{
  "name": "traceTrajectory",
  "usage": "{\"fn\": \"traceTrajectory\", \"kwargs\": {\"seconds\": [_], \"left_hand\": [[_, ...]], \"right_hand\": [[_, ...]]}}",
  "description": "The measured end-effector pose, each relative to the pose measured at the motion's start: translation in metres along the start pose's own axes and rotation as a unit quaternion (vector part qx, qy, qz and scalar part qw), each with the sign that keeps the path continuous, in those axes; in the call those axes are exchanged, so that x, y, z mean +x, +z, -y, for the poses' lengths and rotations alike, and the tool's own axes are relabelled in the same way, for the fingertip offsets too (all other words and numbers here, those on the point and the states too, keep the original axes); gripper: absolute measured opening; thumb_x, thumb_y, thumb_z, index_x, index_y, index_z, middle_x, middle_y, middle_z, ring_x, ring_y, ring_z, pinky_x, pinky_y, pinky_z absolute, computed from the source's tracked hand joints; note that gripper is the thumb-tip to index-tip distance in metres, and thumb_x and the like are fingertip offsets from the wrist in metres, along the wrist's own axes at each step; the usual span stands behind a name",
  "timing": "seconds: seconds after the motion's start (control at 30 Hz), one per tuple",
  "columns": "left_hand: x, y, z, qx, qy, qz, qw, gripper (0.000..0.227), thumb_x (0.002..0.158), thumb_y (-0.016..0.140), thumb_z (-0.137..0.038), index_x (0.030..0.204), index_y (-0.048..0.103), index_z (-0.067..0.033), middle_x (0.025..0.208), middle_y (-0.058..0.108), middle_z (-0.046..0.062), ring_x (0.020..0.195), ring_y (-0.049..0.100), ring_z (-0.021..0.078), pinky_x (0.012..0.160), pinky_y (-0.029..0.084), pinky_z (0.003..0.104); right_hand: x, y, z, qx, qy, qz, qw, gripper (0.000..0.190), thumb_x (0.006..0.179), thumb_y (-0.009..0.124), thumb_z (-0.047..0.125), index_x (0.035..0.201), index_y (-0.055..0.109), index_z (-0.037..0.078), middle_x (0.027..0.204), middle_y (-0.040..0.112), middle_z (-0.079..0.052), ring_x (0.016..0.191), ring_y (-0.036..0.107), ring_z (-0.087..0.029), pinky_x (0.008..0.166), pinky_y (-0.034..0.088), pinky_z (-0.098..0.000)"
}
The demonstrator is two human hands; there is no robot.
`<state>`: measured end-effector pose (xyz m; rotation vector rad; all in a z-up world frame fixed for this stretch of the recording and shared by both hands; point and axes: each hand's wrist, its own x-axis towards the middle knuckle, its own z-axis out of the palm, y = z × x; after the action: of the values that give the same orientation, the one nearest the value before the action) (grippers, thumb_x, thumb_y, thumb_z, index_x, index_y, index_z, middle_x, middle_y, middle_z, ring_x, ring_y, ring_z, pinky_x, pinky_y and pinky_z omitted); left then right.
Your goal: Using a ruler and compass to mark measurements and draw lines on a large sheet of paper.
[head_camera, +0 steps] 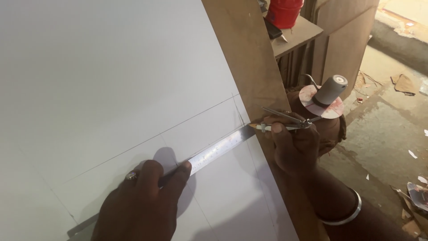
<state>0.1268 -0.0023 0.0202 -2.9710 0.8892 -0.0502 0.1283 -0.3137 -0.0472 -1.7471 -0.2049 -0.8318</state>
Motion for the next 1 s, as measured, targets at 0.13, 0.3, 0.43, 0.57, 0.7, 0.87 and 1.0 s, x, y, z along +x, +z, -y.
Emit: {"fn": "traceTrajectory", "kwargs": {"seconds": [0.13, 0.3, 0.43, 0.57, 0.7, 0.87, 1.0], "left_hand": [[0.001, -0.001, 0.0, -0.001, 0.003, -0.007, 1.0, 0.049, 0.092, 0.059, -0.023, 0.14, 0.067, -0.0296, 0.096, 0.054, 0.008, 0.084, 0.072, 0.0276, 0.072, 0.064, 0.045], [0.0, 0.0, -0.001, -0.007, -0.009, -0.012, 1.0, 0.046, 0.093, 0.059, -0.024, 0.138, 0.067, -0.0298, 0.097, 0.055, 0.009, 0.086, 0.072, 0.0281, 0.074, 0.063, 0.046], [0.001, -0.005, -0.003, -0.01, -0.023, 0.007, 1.0, 0.046, 0.094, 0.058, -0.025, 0.139, 0.066, -0.0314, 0.096, 0.055, 0.007, 0.087, 0.071, 0.0261, 0.075, 0.063, 0.045], [0.0, -0.006, -0.005, -0.002, -0.025, -0.001, 1.0, 0.047, 0.094, 0.059, -0.027, 0.141, 0.067, -0.0334, 0.095, 0.054, 0.006, 0.086, 0.071, 0.0244, 0.071, 0.063, 0.043], [0.001, -0.012, -0.008, 0.01, -0.034, 0.001, 0.999, 0.047, 0.094, 0.059, -0.029, 0.14, 0.067, -0.0356, 0.098, 0.054, 0.005, 0.083, 0.07, 0.0226, 0.067, 0.064, 0.041], [0.0, -0.011, -0.008, 0.017, -0.035, -0.007, 0.999, 0.046, 0.093, 0.06, -0.029, 0.138, 0.068, -0.0361, 0.097, 0.054, 0.005, 0.081, 0.07, 0.0218, 0.065, 0.064, 0.04], [-0.001, -0.01, -0.008, 0.017, -0.037, -0.019, 0.999, 0.044, 0.093, 0.061, -0.03, 0.136, 0.07, -0.0366, 0.095, 0.054, 0.004, 0.08, 0.07, 0.0215, 0.066, 0.063, 0.039]], "right_hand": [[0.002, 0.002, 0.003, 0.003, -0.032, 0.01, 0.999, 0.02, 0.104, 0.053, 0.007, 0.106, 0.07, -0.003, 0.08, 0.068, -0.004, 0.074, 0.063, -0.009, 0.066, 0.052, -0.0245], [0.002, 0.002, 0.002, 0.01, -0.057, 0.012, 0.998, 0.02, 0.107, 0.052, 0.009, 0.105, 0.068, -0.003, 0.08, 0.067, -0.005, 0.074, 0.062, -0.01, 0.066, 0.051, -0.0254], [0.003, 0.002, 0.003, 0.004, -0.066, 0.012, 0.998, 0.02, 0.108, 0.052, 0.009, 0.104, 0.068, -0.003, 0.082, 0.068, -0.005, 0.075, 0.063, -0.01, 0.068, 0.052, -0.0263], [0.001, 0.003, 0.001, 0.003, -0.068, 0.015, 0.998, 0.02, 0.108, 0.053, 0.009, 0.106, 0.068, -0.003, 0.085, 0.069, -0.007, 0.078, 0.065, -0.011, 0.07, 0.053, -0.0269], [0.0, 0.001, -0.002, 0.01, -0.057, 0.007, 0.998, 0.018, 0.107, 0.054, 0.008, 0.108, 0.068, -0.003, 0.085, 0.069, -0.007, 0.078, 0.065, -0.01, 0.069, 0.053, -0.0263], [-0.001, 0.001, -0.003, 0.006, -0.055, 0.019, 0.998, 0.019, 0.108, 0.054, 0.009, 0.109, 0.069, -0.003, 0.085, 0.069, -0.006, 0.076, 0.064, -0.01, 0.068, 0.052, -0.0259], [-0.001, 0.002, -0.002, 0.022, -0.064, 0.022, 0.997, 0.019, 0.111, 0.053, 0.01, 0.111, 0.068, -0.003, 0.086, 0.068, -0.006, 0.073, 0.064, -0.009, 0.067, 0.052, -0.0239]]}}
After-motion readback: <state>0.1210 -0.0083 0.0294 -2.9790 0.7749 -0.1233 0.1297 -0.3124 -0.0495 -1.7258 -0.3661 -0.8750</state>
